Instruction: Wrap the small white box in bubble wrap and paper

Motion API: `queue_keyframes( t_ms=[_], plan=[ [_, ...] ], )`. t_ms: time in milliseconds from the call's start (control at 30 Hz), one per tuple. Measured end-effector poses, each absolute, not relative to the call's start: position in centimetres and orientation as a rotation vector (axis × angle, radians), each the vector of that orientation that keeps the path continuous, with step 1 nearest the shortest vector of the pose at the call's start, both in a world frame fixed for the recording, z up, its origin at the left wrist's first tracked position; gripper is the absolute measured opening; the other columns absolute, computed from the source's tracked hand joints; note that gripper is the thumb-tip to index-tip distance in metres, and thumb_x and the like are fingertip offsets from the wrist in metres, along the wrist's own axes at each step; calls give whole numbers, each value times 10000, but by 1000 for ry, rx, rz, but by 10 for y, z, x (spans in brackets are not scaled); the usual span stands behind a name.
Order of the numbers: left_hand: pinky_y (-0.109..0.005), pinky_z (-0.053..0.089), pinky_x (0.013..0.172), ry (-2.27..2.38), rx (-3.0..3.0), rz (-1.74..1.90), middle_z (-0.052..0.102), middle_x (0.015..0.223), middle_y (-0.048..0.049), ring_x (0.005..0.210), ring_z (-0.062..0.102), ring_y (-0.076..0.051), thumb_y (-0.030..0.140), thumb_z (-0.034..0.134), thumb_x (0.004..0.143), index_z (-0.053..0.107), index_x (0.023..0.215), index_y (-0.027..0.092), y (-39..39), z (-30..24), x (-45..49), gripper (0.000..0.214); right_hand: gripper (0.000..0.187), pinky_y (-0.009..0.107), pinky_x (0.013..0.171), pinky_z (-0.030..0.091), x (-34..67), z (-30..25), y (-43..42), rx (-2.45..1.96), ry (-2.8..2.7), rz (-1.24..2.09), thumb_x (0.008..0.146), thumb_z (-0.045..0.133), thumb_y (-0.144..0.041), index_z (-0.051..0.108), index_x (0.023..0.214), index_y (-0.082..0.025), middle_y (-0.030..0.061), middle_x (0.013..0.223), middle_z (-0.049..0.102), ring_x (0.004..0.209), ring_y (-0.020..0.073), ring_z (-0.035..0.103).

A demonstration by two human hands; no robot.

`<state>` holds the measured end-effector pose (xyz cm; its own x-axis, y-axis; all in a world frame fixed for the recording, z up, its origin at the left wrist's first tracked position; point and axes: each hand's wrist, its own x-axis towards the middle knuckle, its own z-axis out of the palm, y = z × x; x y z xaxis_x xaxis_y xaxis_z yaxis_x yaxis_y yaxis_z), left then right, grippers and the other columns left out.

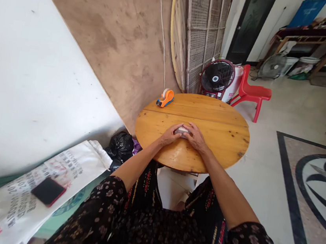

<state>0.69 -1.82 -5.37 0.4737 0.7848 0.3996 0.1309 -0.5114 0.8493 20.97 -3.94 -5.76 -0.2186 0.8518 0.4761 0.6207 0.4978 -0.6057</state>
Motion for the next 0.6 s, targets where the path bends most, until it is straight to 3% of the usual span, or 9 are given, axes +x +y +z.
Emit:
queue_keyframes(
  t_ms=[233,400,600],
  plan=[
    [-487,442,1129,833,2024,1079,599,1401,-158,1272,582,-286,272,644,819,564,1382,138,-17,-56,8,584,443,509,1149,397,208,-58,-42,-1199,-1929,239,870,605,-335,688,1285,-204,143,1443,528,1336,311,499],
    [-475,448,1122,847,2037,1080,612,1386,-153,1261,589,-278,255,646,813,580,1365,144,-17,-54,9,567,413,526,1128,408,208,-56,-44,-1221,-1941,157,867,605,-309,692,1265,-243,116,1373,584,1271,300,528],
    [-503,429,1135,839,2032,1083,608,1382,-171,1271,582,-290,276,648,807,576,1361,122,-17,-52,10,580,442,556,1130,387,203,-47,-52,-1266,-1966,144,855,607,-331,666,1282,-233,134,1426,545,1308,325,504]
  ],
)
